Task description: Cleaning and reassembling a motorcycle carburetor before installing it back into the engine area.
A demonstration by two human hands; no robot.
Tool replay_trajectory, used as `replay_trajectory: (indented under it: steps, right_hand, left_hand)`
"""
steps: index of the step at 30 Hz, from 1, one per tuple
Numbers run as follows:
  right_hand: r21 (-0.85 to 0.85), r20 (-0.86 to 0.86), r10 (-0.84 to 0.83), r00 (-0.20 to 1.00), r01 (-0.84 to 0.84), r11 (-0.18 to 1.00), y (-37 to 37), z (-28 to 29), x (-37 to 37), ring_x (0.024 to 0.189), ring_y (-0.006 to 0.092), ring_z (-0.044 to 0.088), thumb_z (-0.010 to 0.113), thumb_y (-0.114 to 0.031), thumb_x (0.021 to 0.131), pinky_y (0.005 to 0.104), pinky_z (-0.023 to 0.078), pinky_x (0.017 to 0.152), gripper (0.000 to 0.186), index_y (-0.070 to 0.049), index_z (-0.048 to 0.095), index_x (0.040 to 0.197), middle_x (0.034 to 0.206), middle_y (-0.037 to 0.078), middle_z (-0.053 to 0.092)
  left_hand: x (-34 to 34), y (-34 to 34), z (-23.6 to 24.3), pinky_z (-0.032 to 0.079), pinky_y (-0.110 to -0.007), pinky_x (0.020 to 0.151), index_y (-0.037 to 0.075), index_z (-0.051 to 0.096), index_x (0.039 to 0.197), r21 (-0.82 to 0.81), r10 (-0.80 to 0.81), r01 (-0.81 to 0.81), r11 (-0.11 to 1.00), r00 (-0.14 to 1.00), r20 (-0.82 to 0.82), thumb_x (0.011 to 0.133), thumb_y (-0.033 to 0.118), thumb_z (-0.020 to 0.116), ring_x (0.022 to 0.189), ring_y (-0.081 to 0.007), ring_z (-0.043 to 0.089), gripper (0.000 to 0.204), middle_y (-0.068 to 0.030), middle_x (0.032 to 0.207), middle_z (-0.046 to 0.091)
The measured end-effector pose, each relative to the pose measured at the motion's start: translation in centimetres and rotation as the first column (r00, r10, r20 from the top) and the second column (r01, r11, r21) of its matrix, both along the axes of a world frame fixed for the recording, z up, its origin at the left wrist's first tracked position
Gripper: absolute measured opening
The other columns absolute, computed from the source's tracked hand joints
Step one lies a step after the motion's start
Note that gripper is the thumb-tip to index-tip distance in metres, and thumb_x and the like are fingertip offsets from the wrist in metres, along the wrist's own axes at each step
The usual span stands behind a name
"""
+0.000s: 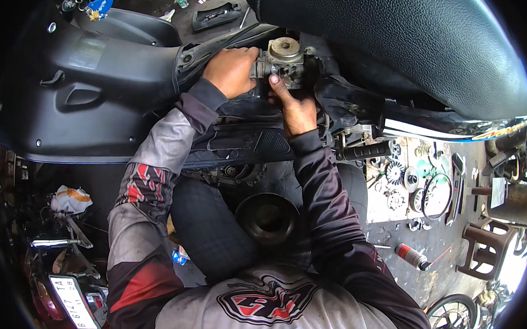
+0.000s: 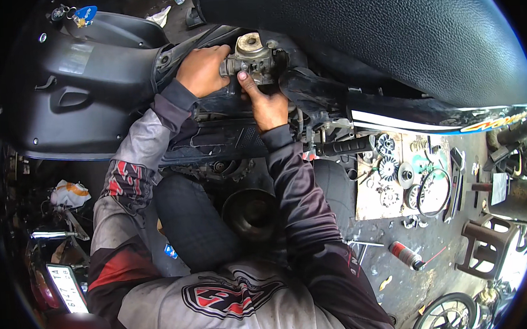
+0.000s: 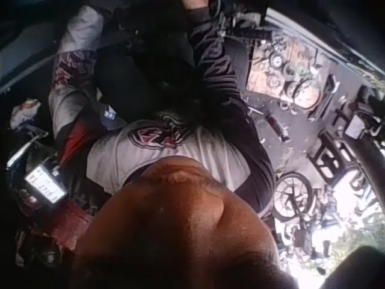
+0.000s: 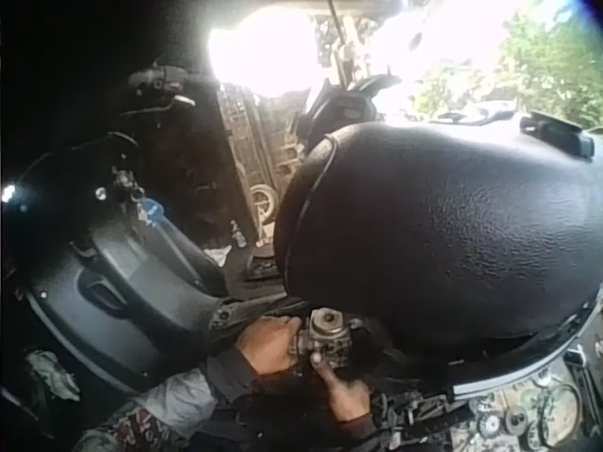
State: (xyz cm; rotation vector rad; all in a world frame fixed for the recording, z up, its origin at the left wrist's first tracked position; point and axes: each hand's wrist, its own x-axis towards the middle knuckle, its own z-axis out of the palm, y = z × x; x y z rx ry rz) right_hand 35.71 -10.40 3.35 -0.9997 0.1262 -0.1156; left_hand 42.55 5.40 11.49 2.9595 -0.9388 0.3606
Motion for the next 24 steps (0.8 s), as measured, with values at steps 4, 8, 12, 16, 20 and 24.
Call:
replay_trajectory:
  steps: [4, 8, 12, 16, 20, 24]
  right_hand:
    - [0.018, -0.015, 0.056, 0.998, -0.055, 0.998, -0.3, -0.1, 0.0, 0.076, 0.0140, 0.065, 0.085, -0.026, 0.085, 0.0271, 0.055, 0.068, 0.038, 0.002, 0.068, 0.104, 0.094, 0.007, 0.069]
    - [0.001, -0.009, 0.062, 0.998, -0.062, 0.998, -0.4, 0.6, -0.4, 0.080, 0.0160, 0.065, 0.082, -0.028, 0.087, 0.0285, 0.055, 0.068, 0.040, 0.003, 0.067, 0.108, 0.098, 0.008, 0.068]
    - [-0.070, 0.054, 0.074, 0.996, -0.070, 0.995, -0.2, -0.3, 0.2, 0.081, 0.0183, 0.067, 0.081, -0.029, 0.088, 0.0291, 0.057, 0.070, 0.042, 0.004, 0.066, 0.109, 0.101, 0.010, 0.067]
    - [0.187, 0.048, -0.036, 0.998, 0.026, 0.982, 1.6, -2.4, -0.2, 0.089, 0.0226, 0.071, 0.077, -0.025, 0.092, 0.0326, 0.060, 0.077, 0.046, 0.008, 0.060, 0.118, 0.105, 0.012, 0.067]
    - [0.268, 0.020, -0.068, 0.997, 0.061, 0.961, 2.1, -2.5, -0.6, 0.086, 0.0220, 0.072, 0.075, -0.028, 0.093, 0.0316, 0.061, 0.075, 0.050, 0.010, 0.057, 0.119, 0.102, 0.014, 0.069]
    - [0.248, -0.003, -0.045, 0.999, 0.044, 0.968, 2.6, -1.9, -0.1, 0.084, 0.0250, 0.073, 0.070, -0.036, 0.096, 0.0319, 0.061, 0.073, 0.055, 0.011, 0.055, 0.121, 0.103, 0.017, 0.069]
  left_hand:
    - [-0.2, 0.1, -0.9, 0.053, -0.045, 0.081, 0.005, 0.058, 0.108, -0.072, -0.055, 0.063, 0.995, 0.992, 0.109, 0.070, 0.018, 0.078, 0.097, -0.0365, 0.066, 0.044, -0.0129, 0.099, 0.066]
    - [-0.8, -0.5, -1.4, 0.054, -0.045, 0.081, 0.006, 0.058, 0.108, -0.063, 0.039, -0.032, 0.997, 0.992, 0.122, 0.070, 0.018, 0.078, 0.097, -0.0364, 0.066, 0.045, -0.0126, 0.099, 0.066]
    - [-0.1, -0.2, -0.8, 0.053, -0.046, 0.084, 0.005, 0.057, 0.109, -0.032, 0.031, -0.029, 0.999, 0.997, 0.074, 0.070, 0.017, 0.077, 0.097, -0.0360, 0.065, 0.045, -0.0122, 0.099, 0.064]
    - [-1.6, 0.8, 0.0, 0.051, -0.041, 0.095, 0.005, 0.052, 0.131, -0.257, -0.132, 0.129, 0.958, 0.991, 0.006, 0.075, 0.020, 0.076, 0.113, -0.0375, 0.061, 0.062, -0.0177, 0.120, 0.062]
    - [-2.3, -0.7, 1.2, 0.048, -0.041, 0.101, 0.008, 0.037, 0.150, -0.443, -0.182, 0.101, 0.891, 0.973, -0.143, 0.092, 0.041, 0.068, 0.123, -0.0409, 0.057, 0.074, -0.0243, 0.136, 0.058]
    - [-0.3, -2.9, 2.2, 0.052, -0.051, 0.085, 0.006, 0.033, 0.146, -0.163, 0.036, -0.098, 0.982, 0.939, -0.341, 0.094, 0.058, 0.061, 0.102, -0.0478, 0.065, 0.079, -0.0289, 0.107, 0.068]
